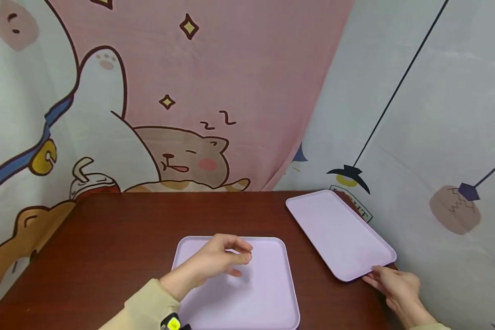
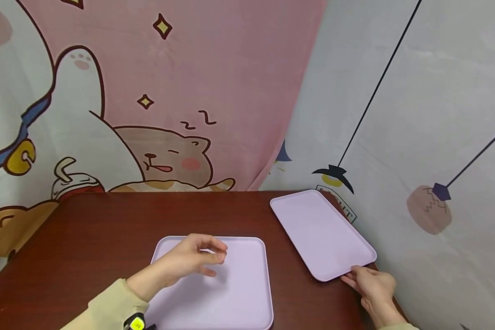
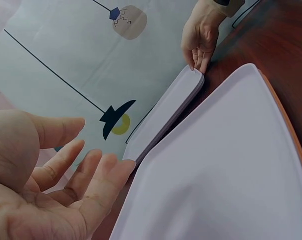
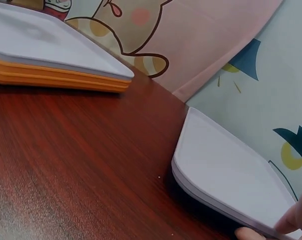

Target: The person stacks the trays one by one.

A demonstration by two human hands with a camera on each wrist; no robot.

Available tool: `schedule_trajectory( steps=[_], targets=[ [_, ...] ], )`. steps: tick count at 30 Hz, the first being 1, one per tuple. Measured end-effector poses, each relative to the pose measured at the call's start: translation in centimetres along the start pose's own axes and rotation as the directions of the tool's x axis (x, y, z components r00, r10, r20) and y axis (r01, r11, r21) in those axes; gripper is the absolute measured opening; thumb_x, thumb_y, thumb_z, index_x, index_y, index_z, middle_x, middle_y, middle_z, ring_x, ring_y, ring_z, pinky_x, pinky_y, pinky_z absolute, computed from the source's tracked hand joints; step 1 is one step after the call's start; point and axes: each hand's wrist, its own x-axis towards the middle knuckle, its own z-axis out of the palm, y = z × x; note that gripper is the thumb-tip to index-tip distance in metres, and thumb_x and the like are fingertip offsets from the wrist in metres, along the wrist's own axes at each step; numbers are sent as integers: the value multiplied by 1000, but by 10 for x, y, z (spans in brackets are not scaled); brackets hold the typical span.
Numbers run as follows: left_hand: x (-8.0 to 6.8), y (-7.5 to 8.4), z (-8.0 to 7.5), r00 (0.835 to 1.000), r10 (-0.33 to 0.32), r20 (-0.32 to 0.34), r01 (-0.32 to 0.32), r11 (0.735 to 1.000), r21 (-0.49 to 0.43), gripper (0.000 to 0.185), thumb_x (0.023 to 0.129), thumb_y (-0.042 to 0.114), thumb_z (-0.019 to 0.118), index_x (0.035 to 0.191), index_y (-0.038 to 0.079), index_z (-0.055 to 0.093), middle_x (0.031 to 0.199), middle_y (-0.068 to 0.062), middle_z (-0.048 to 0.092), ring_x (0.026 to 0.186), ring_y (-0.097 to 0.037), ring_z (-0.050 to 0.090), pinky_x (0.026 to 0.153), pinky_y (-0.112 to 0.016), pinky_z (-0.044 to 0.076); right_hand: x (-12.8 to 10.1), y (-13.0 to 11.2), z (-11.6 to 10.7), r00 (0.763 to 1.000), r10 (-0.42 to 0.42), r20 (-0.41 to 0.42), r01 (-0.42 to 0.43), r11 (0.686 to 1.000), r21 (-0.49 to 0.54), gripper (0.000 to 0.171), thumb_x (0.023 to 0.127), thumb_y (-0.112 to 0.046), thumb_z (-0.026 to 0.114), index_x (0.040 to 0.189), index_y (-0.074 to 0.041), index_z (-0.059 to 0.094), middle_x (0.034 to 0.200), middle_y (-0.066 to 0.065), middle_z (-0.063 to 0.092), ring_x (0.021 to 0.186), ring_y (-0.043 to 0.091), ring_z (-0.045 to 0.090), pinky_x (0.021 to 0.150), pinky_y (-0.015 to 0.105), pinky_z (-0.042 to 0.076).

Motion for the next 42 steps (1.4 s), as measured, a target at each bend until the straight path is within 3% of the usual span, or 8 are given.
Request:
schedule_trajectory(
  steps=[3,16,25,31,36,39,42],
  targets=[
    [5,1,4,1000,4,1,-4,1000,-2,24,94,6,78,115,-3,72,112,-12,67,99,-23,68,78,-48,64,2,0,0,1000,-6,-17,6,1000,15,57,93,14,59,138,36,30,84,13,68,74,16,73,77,40,63],
    [36,0,22,1000,-19,-15,19,999,-30,25,93,3,77,116,-5,71,110,-15,68,97,-24,70,79,-48,64,3,-4,-10,1000,-24,-14,24,998,51,48,94,15,57,135,32,39,84,14,71,73,18,75,75,40,63],
    [72,-11,37,994,-81,-74,72,990,-119,30,96,5,75,123,-7,68,128,-22,68,114,-39,70,81,-45,63,-4,-8,-13,999,-18,-41,21,998,66,39,93,13,56,128,25,46,80,12,72,71,18,75,74,38,63],
    [94,-11,54,989,-94,-118,74,984,-165,32,95,2,75,124,-9,67,119,-20,69,114,-43,70,81,-46,63,-9,-17,-18,1000,-8,-27,10,996,88,20,95,12,58,114,18,58,78,9,73,71,17,74,74,36,63],
    [110,-11,63,984,-118,-135,85,970,-229,31,96,1,74,124,-11,66,116,-17,71,114,-43,70,87,-49,61,-14,-26,-21,1000,-5,-14,6,997,83,25,96,10,62,119,17,57,80,8,73,73,17,75,75,37,63],
    [118,-12,65,979,-139,-150,95,959,-268,32,97,2,73,125,-12,65,118,-21,70,112,-42,71,91,-49,60,-16,-29,-23,1000,-3,3,3,998,68,22,97,9,62,118,16,60,80,8,73,74,17,75,75,37,63],
    [123,-15,64,974,-156,-162,101,947,-304,36,99,3,72,129,-14,61,123,-30,66,111,-42,71,91,-48,60,-19,-32,-24,1000,19,9,-20,997,77,10,97,8,63,106,10,68,80,8,73,73,17,75,74,37,63]
  ],
)
